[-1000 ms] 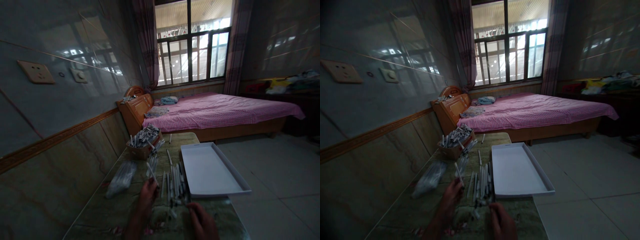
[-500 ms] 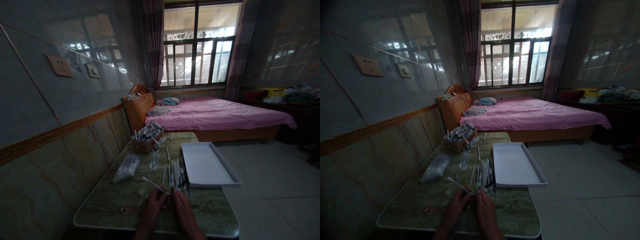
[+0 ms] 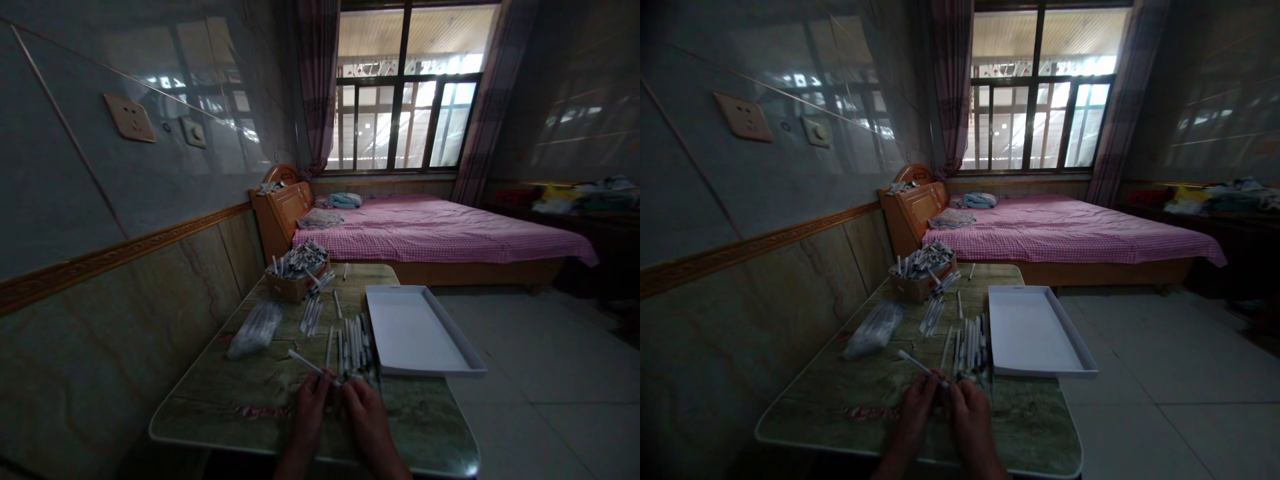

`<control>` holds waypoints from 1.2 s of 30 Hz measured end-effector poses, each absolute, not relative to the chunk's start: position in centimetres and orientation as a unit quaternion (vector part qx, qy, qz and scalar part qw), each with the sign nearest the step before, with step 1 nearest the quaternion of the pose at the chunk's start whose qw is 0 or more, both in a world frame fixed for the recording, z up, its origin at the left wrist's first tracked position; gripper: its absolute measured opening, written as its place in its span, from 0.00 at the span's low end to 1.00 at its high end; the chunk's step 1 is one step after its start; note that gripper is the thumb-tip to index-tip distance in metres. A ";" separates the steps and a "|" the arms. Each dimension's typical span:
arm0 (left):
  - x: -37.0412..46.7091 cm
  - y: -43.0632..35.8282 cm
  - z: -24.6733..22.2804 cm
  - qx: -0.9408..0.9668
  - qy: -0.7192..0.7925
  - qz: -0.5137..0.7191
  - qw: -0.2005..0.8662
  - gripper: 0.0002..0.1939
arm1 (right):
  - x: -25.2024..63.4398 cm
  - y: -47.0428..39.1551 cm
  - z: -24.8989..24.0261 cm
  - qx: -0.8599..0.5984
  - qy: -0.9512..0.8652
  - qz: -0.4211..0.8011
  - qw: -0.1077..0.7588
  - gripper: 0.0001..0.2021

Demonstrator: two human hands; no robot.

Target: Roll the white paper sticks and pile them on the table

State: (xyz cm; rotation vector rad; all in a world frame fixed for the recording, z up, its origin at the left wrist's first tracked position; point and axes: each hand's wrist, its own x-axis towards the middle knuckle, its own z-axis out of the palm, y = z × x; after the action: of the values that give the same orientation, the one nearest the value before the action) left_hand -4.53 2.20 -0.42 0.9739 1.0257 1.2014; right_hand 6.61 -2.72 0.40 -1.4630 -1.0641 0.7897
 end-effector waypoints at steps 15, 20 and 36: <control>-4.4 1.8 -0.4 0.405 0.463 0.539 0.575 0.29 | 7.0 -2.8 -0.3 -0.631 -0.492 0.299 0.520 0.21; -4.4 1.7 -0.5 0.402 0.459 0.539 0.582 0.26 | 6.8 -2.8 0.0 -0.595 -0.483 0.331 0.550 0.15; -4.4 1.8 -0.9 0.393 0.472 0.545 0.571 0.29 | 6.5 -2.3 -0.1 -0.613 -0.439 0.346 0.559 0.17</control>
State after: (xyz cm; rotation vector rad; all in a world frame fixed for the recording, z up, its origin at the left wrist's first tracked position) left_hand -4.41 1.81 -0.92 0.9214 1.1061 1.2786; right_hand 6.50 -2.33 -0.09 -1.4453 -1.0355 0.8158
